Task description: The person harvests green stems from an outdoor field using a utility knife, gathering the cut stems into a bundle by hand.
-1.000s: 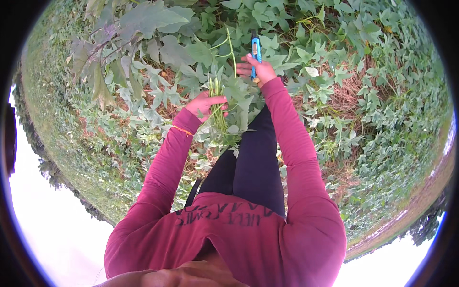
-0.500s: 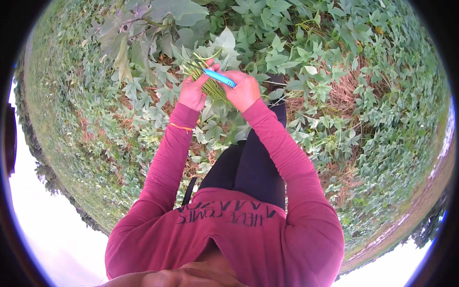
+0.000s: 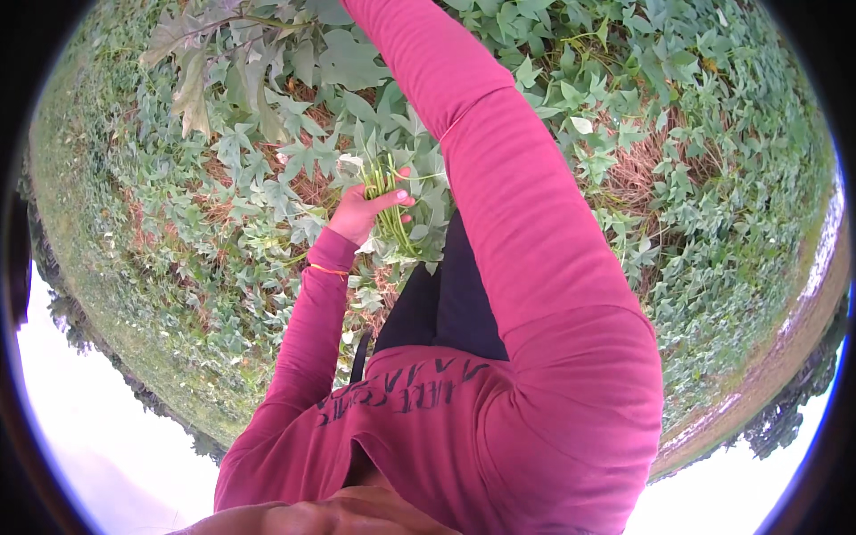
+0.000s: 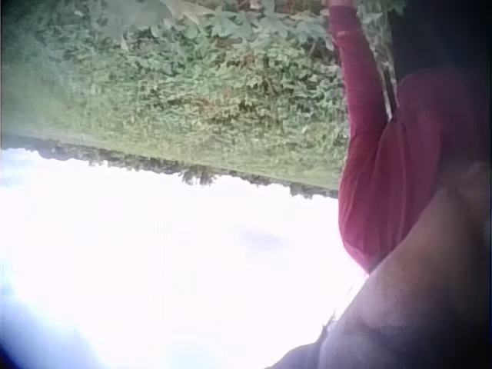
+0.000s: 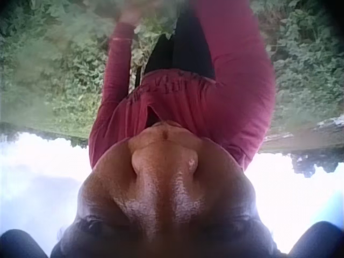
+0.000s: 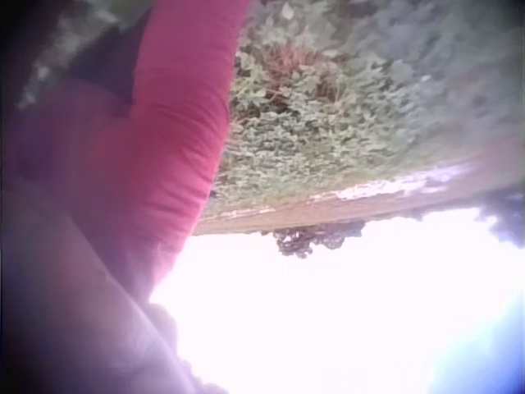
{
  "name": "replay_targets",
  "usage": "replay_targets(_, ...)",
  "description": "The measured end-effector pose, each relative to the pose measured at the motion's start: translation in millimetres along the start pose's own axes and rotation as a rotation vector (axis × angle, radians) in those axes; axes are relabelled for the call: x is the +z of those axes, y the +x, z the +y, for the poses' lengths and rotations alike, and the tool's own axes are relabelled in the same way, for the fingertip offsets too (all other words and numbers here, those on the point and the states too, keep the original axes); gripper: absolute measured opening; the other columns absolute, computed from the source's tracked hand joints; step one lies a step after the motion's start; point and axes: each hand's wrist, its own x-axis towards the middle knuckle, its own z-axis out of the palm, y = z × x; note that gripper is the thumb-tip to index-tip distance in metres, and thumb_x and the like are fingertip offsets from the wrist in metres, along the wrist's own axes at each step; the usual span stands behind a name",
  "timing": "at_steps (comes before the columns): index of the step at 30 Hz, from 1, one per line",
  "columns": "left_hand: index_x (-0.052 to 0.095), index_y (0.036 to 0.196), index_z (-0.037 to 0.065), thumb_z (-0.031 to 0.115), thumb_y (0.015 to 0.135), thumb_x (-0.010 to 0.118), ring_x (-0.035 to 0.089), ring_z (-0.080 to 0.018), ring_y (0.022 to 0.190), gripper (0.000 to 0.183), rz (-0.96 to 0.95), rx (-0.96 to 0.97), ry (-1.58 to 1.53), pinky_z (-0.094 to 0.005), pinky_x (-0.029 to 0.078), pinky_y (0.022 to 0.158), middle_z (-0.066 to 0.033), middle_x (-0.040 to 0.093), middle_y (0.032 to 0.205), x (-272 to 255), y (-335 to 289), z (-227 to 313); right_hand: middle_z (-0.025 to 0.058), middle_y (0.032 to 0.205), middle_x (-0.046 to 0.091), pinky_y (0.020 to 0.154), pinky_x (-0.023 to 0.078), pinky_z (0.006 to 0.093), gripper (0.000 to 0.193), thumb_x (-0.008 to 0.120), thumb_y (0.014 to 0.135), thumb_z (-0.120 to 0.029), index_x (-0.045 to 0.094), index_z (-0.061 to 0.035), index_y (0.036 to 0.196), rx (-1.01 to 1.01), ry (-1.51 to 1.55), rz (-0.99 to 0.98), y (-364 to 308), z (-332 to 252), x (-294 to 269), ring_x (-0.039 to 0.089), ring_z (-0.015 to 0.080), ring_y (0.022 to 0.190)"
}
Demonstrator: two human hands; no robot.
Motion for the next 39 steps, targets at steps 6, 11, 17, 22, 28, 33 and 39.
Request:
replay_targets(6, 0.063, 0.125, 0.001, 0.01, 0.09, 0.069, 0.064, -0.0136, 0.08, 0.037, -0.104, -0.06, 0.04, -0.0296, 0.055, 0.071, -0.0027, 0.067, 0.092, -0.5, 0.8, 1.3, 0.0109, 0.089, 0.07, 0.065, 0.051, 0.0383, 0.033, 0.056, 0.084, -0.004, 0.067, -0.0056, 0.116, 0.054, 0.668, 0.018, -33.8, 13.9, -26.3, 0.065, 0.0236, 0.075)
replay_targets(11, 0.063, 0.123, -0.001, 0.013, 0.09, 0.069, 0.064, -0.0138, 0.083, 0.036, -0.206, -0.033, 0.172, -0.0291, 0.052, 0.074, -0.0043, 0.068, 0.091, 49.5, 10.1, 11.5, 0.0206, 0.099, 0.069, 0.085, 0.051, 0.0413, 0.038, 0.061, 0.08, -0.005, 0.063, -0.0022, 0.118, -0.247, -0.083, 0.282, -1.7, 39.5, -86.1, 0.065, 0.038, 0.094)
replay_targets(17, 0.061, 0.127, 0.001, 0.009, 0.089, 0.068, 0.064, -0.0144, 0.078, 0.039, -0.22, -0.054, 0.24, -0.0295, 0.054, 0.067, -0.0051, 0.067, 0.085, 31.2, -13.0, -4.5, 0.0167, 0.151, 0.036, 0.115, 0.028, 0.0502, 0.042, 0.063, 0.074, -0.025, 0.07, -0.0224, 0.116, -0.138, -0.435, 0.024, 48.4, -0.2, -10.1, 0.033, 0.0437, 0.138)
replay_targets(22, 0.063, 0.121, 0.0, 0.008, 0.088, 0.068, 0.064, -0.0149, 0.075, 0.034, -0.187, 0.035, 0.178, -0.0316, 0.055, 0.066, -0.0063, 0.067, 0.084, 30.8, -11.8, -5.6, 0.011, 0.108, 0.067, 0.092, 0.046, 0.0491, 0.036, 0.079, 0.067, -0.041, 0.075, -0.0261, 0.099, -0.027, -0.598, -0.142, 73.3, -6.7, 13.8, 0.055, 0.0384, 0.115)
replay_targets(28, 0.063, 0.122, 0.002, 0.008, 0.088, 0.069, 0.064, -0.0141, 0.074, 0.035, -0.194, 0.083, 0.139, -0.0302, 0.055, 0.064, -0.0048, 0.066, 0.084, 60.9, -2.2, 1.5, 0.0174, 0.087, 0.069, 0.075, 0.052, 0.0426, 0.043, 0.083, 0.059, -0.039, 0.071, -0.0071, 0.085, -0.4, -0.66, 0.021, 23.4, 31.6, -43.7, 0.065, 0.0378, 0.079)
replay_targets(33, 0.062, 0.125, 0.005, 0.009, 0.089, 0.068, 0.064, -0.0138, 0.074, 0.036, 0.0, 0.152, 0.016, -0.0308, 0.055, 0.063, -0.0043, 0.066, 0.085, 25.3, -13.0, 4.4, 0.0047, 0.08, 0.07, 0.066, 0.052, 0.0278, 0.015, 0.072, 0.083, -0.007, 0.075, -0.0026, 0.096, 0.319, 0.035, 0.409, -136.2, 32.5, -117.8, 0.063, 0.0116, 0.069)
replay_targets(39, 0.062, 0.118, 0.005, 0.014, 0.09, 0.069, 0.064, -0.0154, 0.075, 0.03, 0.055, 0.192, -0.054, -0.0324, 0.056, 0.064, -0.005, 0.066, 0.087, 20.8, -4.1, 2.0, 0.0062, 0.093, 0.073, 0.079, 0.052, 0.0294, 0.016, 0.07, 0.087, -0.009, 0.074, -0.0022, 0.102, 0.311, 0.306, 0.664, -288.7, 38.9, -184.1, 0.065, 0.0133, 0.084)
